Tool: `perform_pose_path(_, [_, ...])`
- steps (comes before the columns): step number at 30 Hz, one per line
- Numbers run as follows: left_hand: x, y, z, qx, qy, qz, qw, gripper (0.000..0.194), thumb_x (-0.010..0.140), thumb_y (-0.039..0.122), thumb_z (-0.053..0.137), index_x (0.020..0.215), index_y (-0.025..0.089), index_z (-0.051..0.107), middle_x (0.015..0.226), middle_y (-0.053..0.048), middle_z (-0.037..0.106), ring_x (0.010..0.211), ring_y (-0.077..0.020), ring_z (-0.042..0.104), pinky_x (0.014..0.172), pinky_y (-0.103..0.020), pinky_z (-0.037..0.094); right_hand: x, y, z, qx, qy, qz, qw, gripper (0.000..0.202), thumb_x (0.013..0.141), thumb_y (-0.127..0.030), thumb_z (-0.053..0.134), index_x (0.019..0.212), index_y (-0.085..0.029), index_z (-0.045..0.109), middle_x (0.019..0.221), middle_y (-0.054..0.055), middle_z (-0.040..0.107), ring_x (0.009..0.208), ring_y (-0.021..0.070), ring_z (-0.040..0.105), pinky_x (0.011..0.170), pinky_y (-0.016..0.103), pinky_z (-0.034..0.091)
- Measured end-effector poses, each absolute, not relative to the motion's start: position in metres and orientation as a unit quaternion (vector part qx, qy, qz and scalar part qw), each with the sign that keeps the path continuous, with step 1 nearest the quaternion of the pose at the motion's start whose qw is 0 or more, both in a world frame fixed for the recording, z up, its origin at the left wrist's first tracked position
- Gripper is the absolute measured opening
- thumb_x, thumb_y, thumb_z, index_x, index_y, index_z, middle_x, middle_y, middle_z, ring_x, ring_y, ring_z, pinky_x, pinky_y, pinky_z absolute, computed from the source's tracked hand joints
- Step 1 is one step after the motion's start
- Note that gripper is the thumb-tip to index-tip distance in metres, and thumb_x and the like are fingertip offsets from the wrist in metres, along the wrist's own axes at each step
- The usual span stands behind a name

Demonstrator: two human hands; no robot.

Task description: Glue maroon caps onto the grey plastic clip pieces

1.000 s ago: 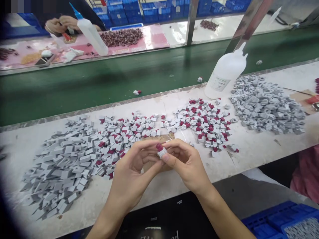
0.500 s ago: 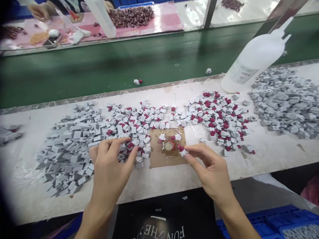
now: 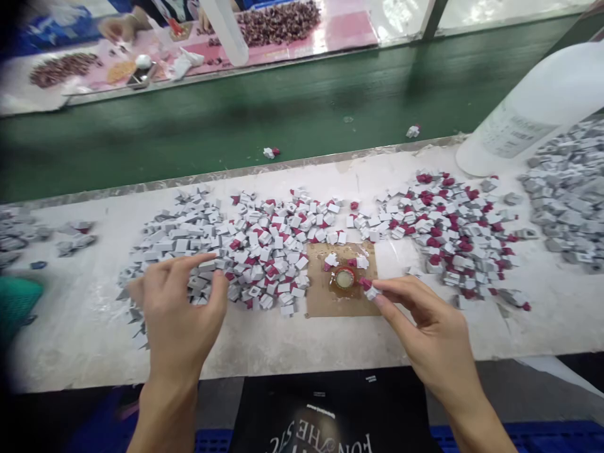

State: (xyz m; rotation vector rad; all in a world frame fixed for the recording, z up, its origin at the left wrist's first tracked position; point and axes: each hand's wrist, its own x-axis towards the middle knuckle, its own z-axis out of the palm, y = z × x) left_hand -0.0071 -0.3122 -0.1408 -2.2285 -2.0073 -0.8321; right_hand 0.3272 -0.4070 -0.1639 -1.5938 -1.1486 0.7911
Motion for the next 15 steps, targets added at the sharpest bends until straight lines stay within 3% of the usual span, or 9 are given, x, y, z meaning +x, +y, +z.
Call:
perform_pose_path(5, [-0.039, -0.307, -0.141, -0.629, -0.735, -0.239, 0.087, 0.043, 0.113, 0.045, 0.069, 0.139, 0.013, 0.08, 0.138, -0.03, 0.059, 0.146, -0.0593, 0.05, 0.118, -0.077, 0.045, 0.328, -0.408, -0.169, -0.66, -0.474, 0.325, 0.484, 0.01, 0.103, -0.034, 0.09, 0.109, -0.039, 0.095, 0.108, 0.0, 0.09, 0.095, 0.0208, 0.087, 0.077, 0.024, 0.071])
perform_pose_path(11, [-0.049, -0.294, -0.141, -0.65, -0.726, -0.213, 0.073, 0.041, 0.115, 0.046, 0.067, 0.145, 0.022, 0.082, 0.152, -0.027, 0.057, 0.15, -0.0569, 0.047, 0.124, -0.075, 0.042, 0.326, -0.403, -0.168, -0.657, -0.482, 0.325, 0.48, 0.008, 0.102, -0.04, 0.091, 0.108, -0.038, 0.095, 0.11, 0.001, 0.091, 0.098, 0.022, 0.088, 0.08, 0.025, 0.072])
perform_pose_path(15, [-0.052, -0.278, -0.131, -0.656, -0.725, -0.202, 0.049, 0.041, 0.117, 0.042, 0.059, 0.145, 0.021, 0.081, 0.151, -0.027, 0.062, 0.148, -0.0583, 0.048, 0.121, -0.08, 0.042, 0.324, -0.4, -0.167, -0.658, -0.483, 0.321, 0.48, 0.007, 0.101, -0.04, 0.092, 0.107, -0.037, 0.095, 0.107, 0.002, 0.091, 0.097, 0.0228, 0.089, 0.08, 0.025, 0.074])
